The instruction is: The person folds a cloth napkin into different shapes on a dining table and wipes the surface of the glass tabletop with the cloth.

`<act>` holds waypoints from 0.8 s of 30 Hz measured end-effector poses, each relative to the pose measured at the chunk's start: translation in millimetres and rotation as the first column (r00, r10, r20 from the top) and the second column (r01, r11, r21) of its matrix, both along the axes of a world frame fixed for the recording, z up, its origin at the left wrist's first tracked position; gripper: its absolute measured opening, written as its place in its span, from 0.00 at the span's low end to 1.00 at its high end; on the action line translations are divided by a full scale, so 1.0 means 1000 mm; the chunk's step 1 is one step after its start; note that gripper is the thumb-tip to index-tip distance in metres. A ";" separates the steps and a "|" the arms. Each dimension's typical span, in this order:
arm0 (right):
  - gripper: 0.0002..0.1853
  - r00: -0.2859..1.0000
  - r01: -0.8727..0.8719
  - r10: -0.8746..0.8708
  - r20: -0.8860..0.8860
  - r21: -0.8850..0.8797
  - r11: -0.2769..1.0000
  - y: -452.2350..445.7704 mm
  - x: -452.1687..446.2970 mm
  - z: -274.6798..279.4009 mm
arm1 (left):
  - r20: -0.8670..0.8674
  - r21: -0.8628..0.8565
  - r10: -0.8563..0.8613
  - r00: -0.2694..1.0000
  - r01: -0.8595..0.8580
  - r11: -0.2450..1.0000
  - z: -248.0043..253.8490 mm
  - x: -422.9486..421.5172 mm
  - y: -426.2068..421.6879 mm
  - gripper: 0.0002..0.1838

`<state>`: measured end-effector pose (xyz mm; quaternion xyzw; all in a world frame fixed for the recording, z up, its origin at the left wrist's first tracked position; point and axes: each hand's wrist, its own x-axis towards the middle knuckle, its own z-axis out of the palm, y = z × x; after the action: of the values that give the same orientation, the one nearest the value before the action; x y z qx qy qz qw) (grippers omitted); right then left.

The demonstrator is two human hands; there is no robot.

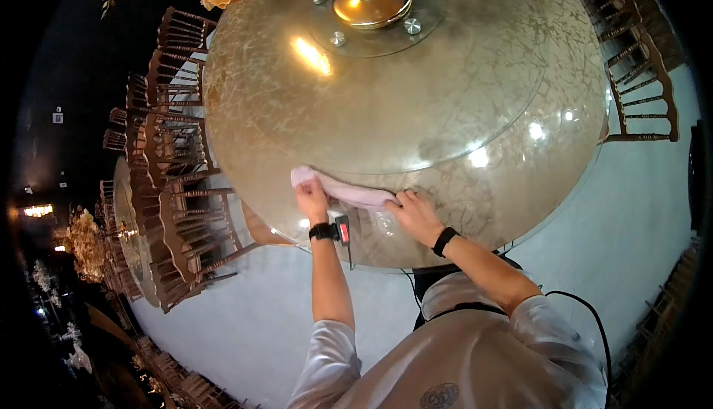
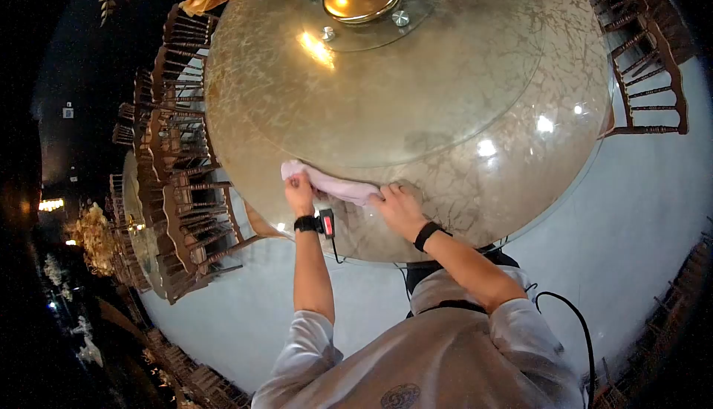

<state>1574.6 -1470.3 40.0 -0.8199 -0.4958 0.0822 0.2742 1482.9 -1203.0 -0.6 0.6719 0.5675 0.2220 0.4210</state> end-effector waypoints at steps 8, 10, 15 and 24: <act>0.15 1.000 0.005 -0.005 -0.006 0.029 1.000 0.002 0.008 0.014 | 0.284 -0.485 0.281 0.917 -0.115 0.867 0.035 0.024 -0.001 0.30; 0.15 1.000 -0.014 0.014 -0.020 0.007 1.000 0.001 0.006 0.012 | 0.343 -0.511 0.256 0.904 -0.049 0.858 0.032 0.019 0.004 0.33; 0.17 0.997 -0.012 0.010 -0.070 -0.022 1.000 0.013 -0.002 0.012 | 0.617 -0.733 0.460 0.639 0.254 0.631 0.031 0.021 0.023 0.41; 0.18 0.998 -0.058 0.057 -0.020 -0.025 0.998 0.016 -0.006 0.026 | 0.665 -0.745 0.523 0.533 0.429 0.510 0.023 0.022 0.038 0.39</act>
<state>1568.4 -1454.1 65.7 -0.8079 -0.5156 0.1041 0.2659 1504.6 -1165.1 22.9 0.1524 0.3386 0.2179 0.9026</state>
